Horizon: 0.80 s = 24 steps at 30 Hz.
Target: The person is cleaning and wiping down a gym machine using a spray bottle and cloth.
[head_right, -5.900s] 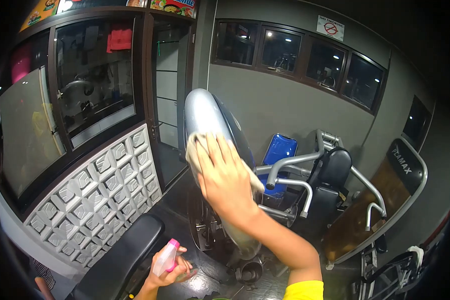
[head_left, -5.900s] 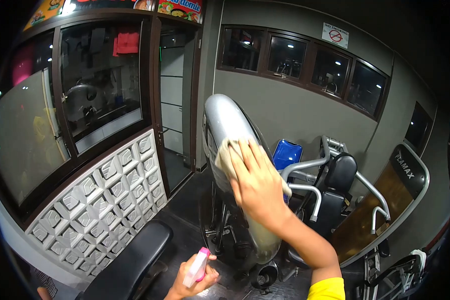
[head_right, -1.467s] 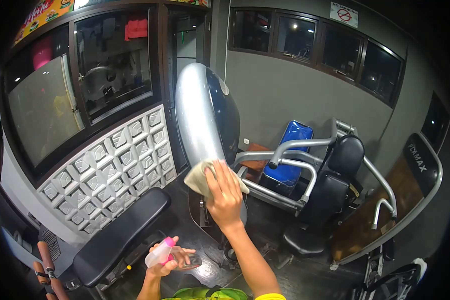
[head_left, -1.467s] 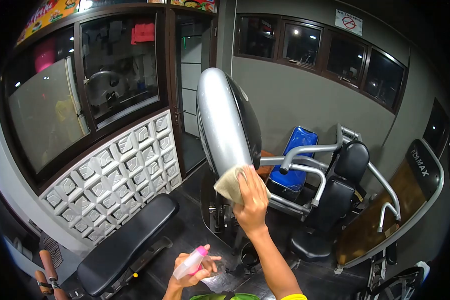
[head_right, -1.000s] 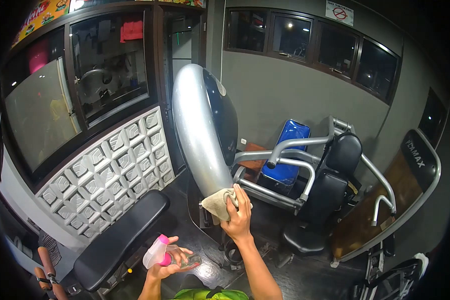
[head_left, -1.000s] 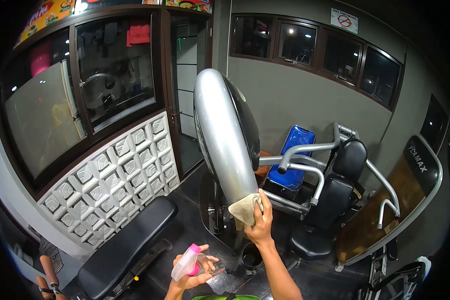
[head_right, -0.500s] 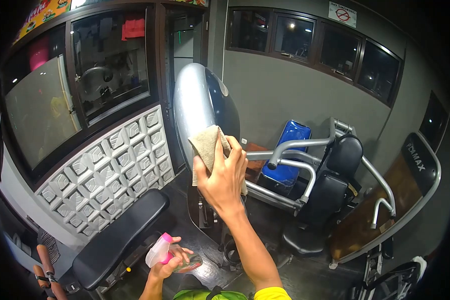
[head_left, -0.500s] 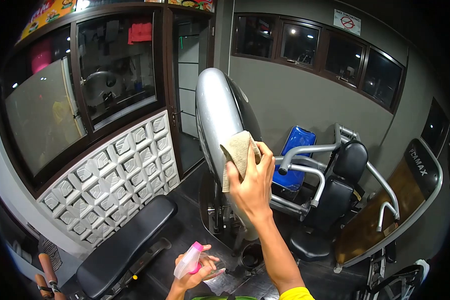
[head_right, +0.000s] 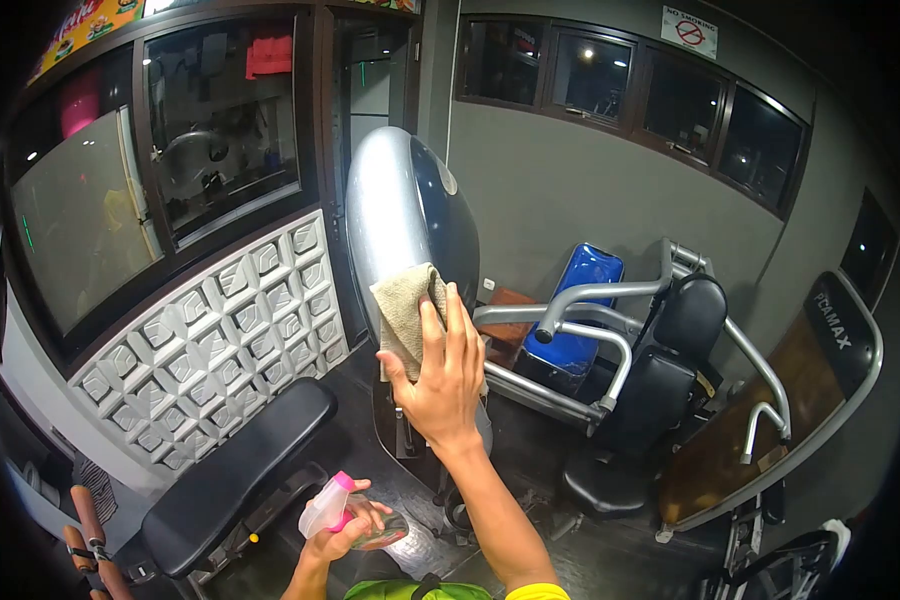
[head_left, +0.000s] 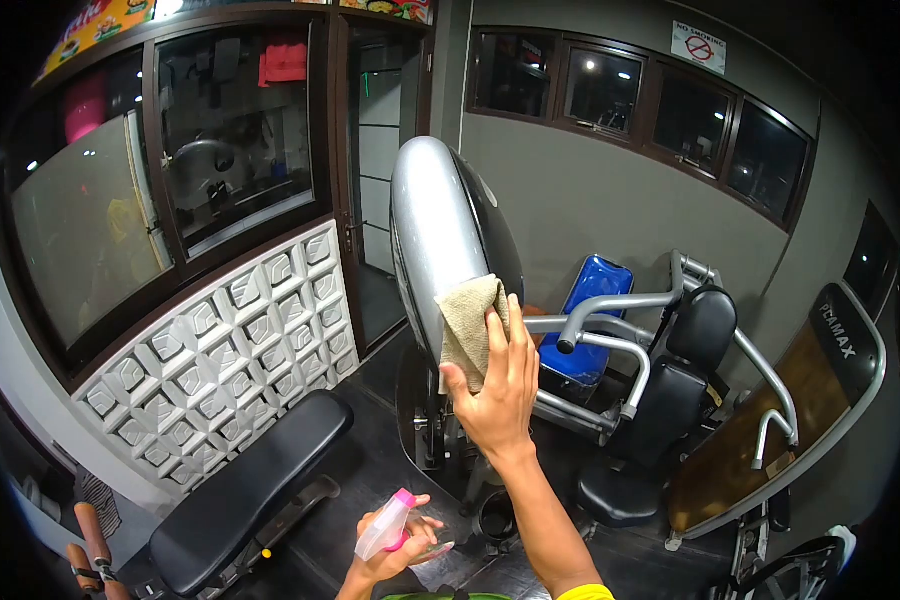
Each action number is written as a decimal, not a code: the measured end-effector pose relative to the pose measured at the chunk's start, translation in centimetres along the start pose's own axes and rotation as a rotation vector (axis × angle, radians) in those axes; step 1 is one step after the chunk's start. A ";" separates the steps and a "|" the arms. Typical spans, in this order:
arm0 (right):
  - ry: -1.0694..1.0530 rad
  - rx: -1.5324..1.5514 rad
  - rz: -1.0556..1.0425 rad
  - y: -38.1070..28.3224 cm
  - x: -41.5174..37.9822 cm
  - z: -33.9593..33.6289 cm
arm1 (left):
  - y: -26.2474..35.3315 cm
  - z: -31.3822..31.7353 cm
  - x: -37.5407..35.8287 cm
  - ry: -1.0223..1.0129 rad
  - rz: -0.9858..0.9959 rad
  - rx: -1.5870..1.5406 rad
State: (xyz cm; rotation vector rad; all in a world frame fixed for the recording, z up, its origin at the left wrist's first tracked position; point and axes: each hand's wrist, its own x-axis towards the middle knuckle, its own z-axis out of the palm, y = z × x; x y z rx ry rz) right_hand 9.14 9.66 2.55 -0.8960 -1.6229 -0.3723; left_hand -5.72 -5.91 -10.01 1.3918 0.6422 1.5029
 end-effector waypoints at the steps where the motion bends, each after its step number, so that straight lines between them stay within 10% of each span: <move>1: 0.001 0.000 -0.001 0.1 -0.2 0.0 | 0.0 0.0 0.1 -0.001 0.001 0.000; 17: 0.025 -0.086 0.065 2.1 -10.2 -1.5 | -0.3 -1.1 -0.3 0.019 0.012 0.042; 24: -0.040 -0.068 0.040 1.0 -2.0 -1.4 | 1.3 0.9 1.2 0.052 0.058 -0.035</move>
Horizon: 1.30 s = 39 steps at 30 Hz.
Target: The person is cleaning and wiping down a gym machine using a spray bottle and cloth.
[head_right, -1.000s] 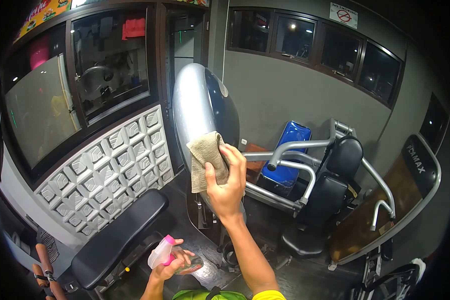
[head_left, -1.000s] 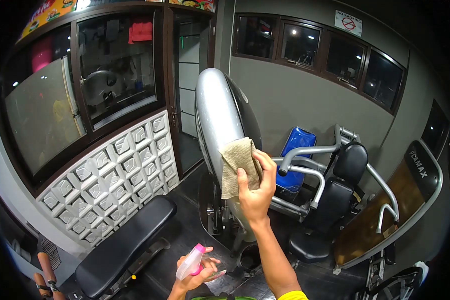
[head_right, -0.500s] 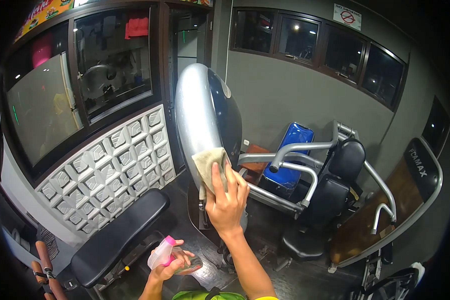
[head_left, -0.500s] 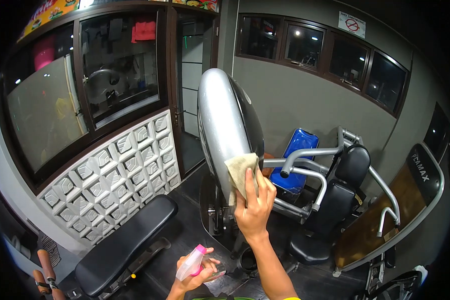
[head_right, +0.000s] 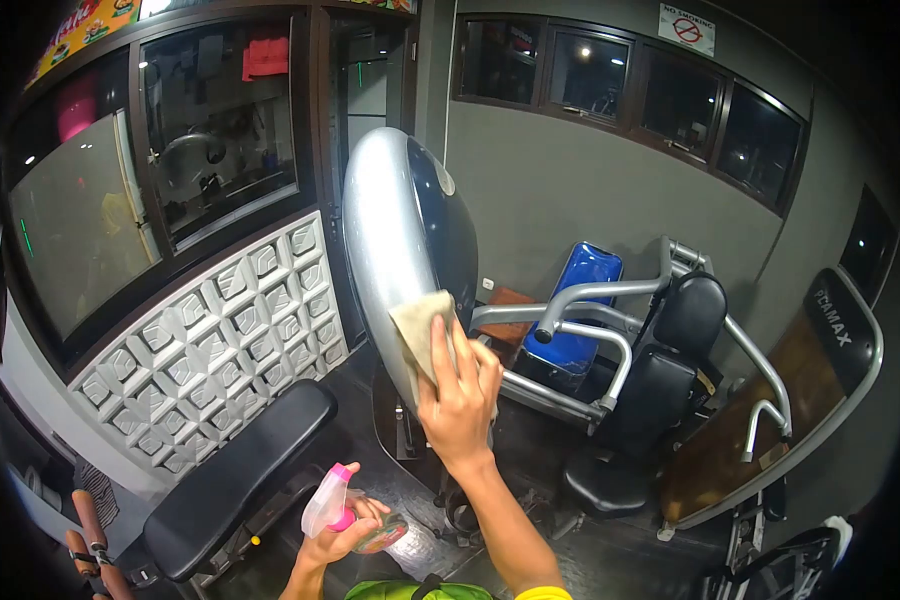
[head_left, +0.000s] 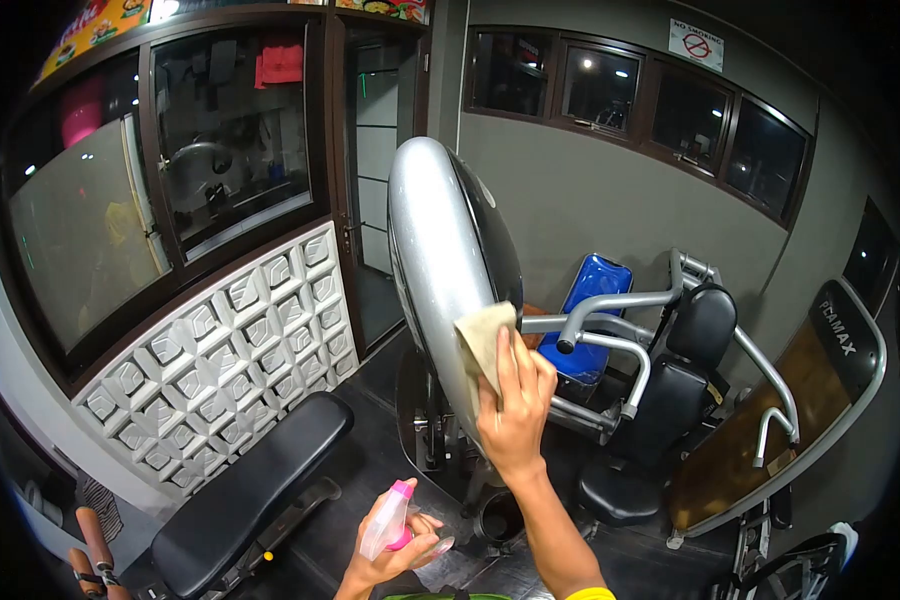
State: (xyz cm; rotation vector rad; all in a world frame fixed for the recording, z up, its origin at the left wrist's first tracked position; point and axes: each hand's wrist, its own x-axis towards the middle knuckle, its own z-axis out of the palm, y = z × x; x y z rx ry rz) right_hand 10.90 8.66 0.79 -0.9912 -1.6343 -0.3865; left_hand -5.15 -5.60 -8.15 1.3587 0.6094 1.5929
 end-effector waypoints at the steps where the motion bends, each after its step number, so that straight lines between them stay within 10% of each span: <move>1: -0.026 0.018 0.007 -0.5 1.5 0.0 | 0.1 0.1 0.1 0.000 0.001 -0.003; 12: -0.072 0.081 -0.026 -0.5 5.7 0.8 | 0.5 -0.4 0.9 -0.379 0.233 0.571; 20: 0.012 0.003 -0.007 2.4 -7.5 -0.5 | -0.5 -0.4 -0.5 -0.286 0.004 0.161; 31: -0.095 0.044 -0.053 -1.2 9.4 1.2 | -0.7 0.6 -0.6 -0.040 0.023 0.013; 39: -0.055 0.015 -0.068 -0.7 4.3 0.1 | 0.5 0.6 0.1 -0.069 0.052 0.591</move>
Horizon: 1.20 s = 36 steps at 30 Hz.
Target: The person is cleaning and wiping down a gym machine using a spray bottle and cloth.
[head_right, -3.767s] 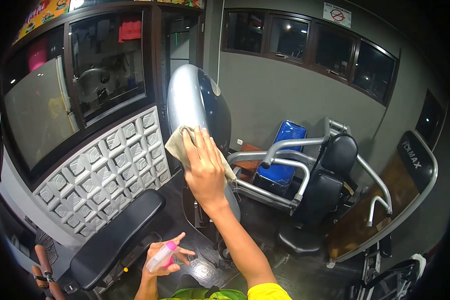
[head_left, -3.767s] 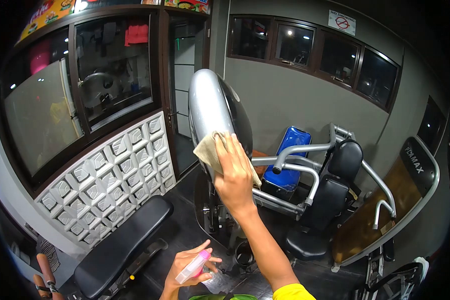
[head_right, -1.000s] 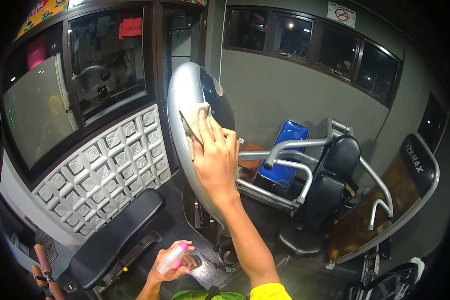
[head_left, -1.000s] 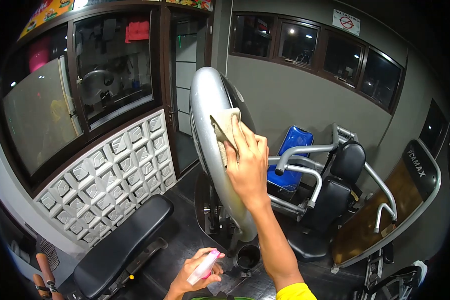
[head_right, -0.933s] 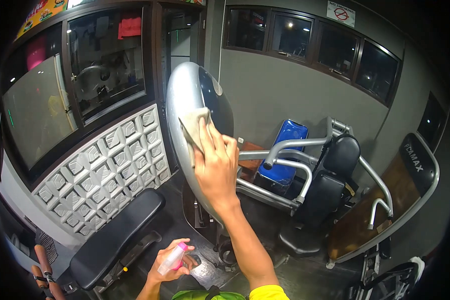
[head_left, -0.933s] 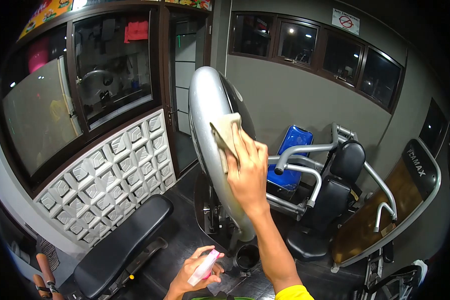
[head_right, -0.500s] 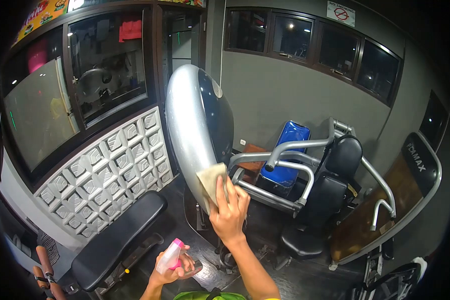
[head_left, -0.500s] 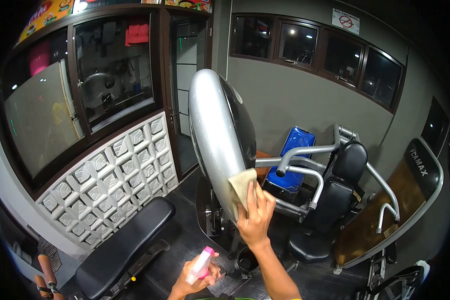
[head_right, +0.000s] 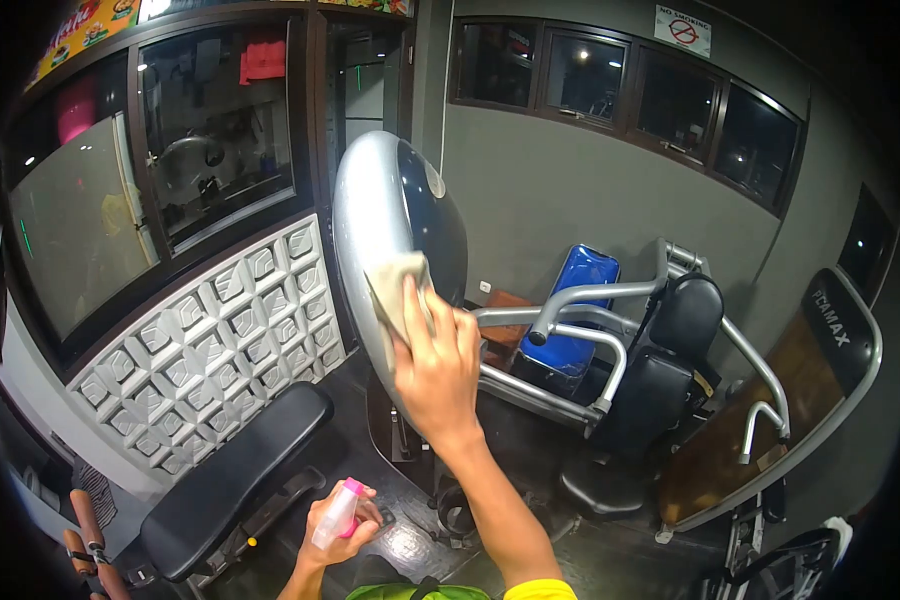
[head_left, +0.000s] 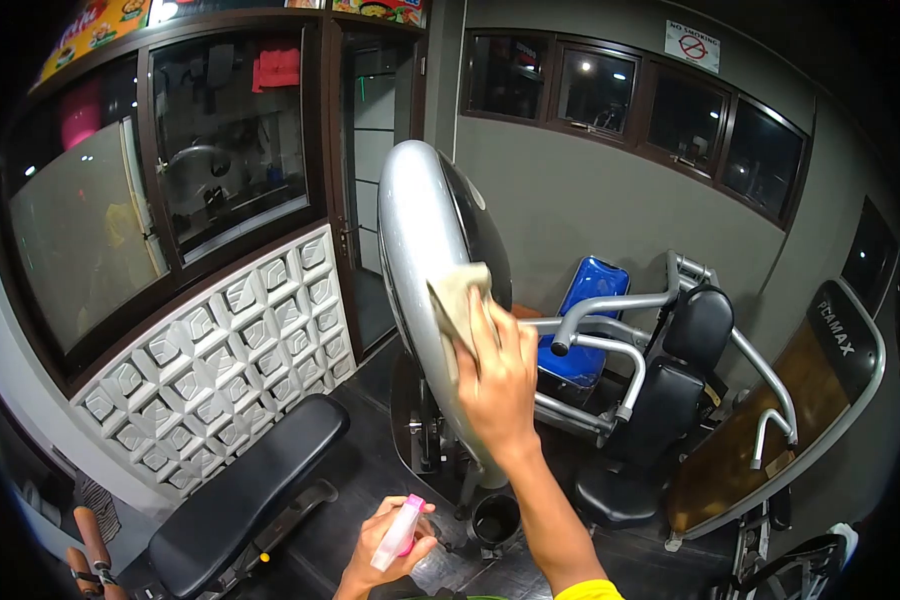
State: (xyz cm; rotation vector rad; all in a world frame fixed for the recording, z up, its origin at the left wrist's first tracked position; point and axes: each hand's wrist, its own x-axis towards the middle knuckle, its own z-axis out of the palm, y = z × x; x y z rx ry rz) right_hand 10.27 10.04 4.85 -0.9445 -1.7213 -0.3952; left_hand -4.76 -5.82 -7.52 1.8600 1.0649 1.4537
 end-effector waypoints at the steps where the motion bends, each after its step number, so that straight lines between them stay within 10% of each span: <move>1: 0.012 -0.003 0.007 0.2 -1.9 -0.3 | -0.1 -0.2 -0.1 -0.011 0.005 -0.014; 8: 0.071 -0.028 0.022 3.5 -14.5 0.7 | -0.3 -1.6 1.0 -0.154 0.201 -0.008; 23: -0.092 0.085 0.035 0.4 6.7 1.6 | -1.7 1.2 -0.2 0.015 -0.003 -0.572; 36: 0.060 -0.002 0.067 4.6 -17.8 0.7 | -2.2 1.3 -0.9 -0.009 -0.012 -0.315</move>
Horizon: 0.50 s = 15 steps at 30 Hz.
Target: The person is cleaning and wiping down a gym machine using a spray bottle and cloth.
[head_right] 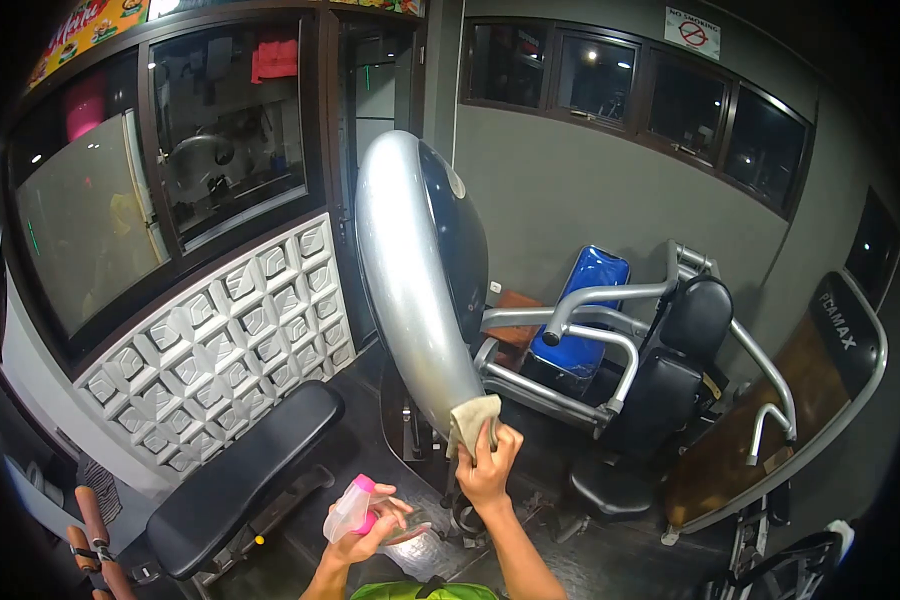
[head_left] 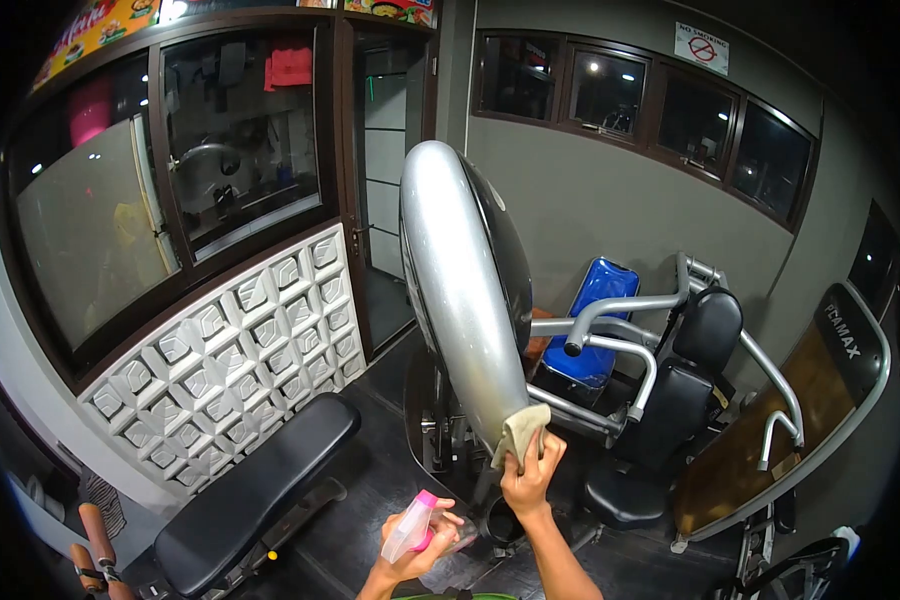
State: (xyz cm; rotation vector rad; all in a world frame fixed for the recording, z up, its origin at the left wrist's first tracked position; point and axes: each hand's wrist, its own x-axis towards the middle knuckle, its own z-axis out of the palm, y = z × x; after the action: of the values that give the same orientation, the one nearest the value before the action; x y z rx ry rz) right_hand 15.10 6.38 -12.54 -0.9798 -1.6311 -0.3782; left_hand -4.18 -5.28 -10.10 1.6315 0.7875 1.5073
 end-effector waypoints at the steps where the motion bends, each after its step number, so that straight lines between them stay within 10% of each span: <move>1: -0.005 -0.009 -0.003 0.2 -0.7 0.0 | -0.1 0.0 0.0 0.002 0.003 -0.004; 10: -0.052 -0.054 -0.133 -4.5 14.7 0.0 | 0.2 0.3 0.1 0.081 -0.013 -0.086; 15: -0.074 -0.110 -0.133 -7.3 19.7 1.2 | 2.0 -0.4 1.5 -0.042 0.181 0.398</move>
State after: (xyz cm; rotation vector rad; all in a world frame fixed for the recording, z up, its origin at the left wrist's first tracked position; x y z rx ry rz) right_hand 8.53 10.68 7.01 -0.9799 -1.7633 -0.5313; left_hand -4.53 -4.95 -7.60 2.0675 0.9848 1.5006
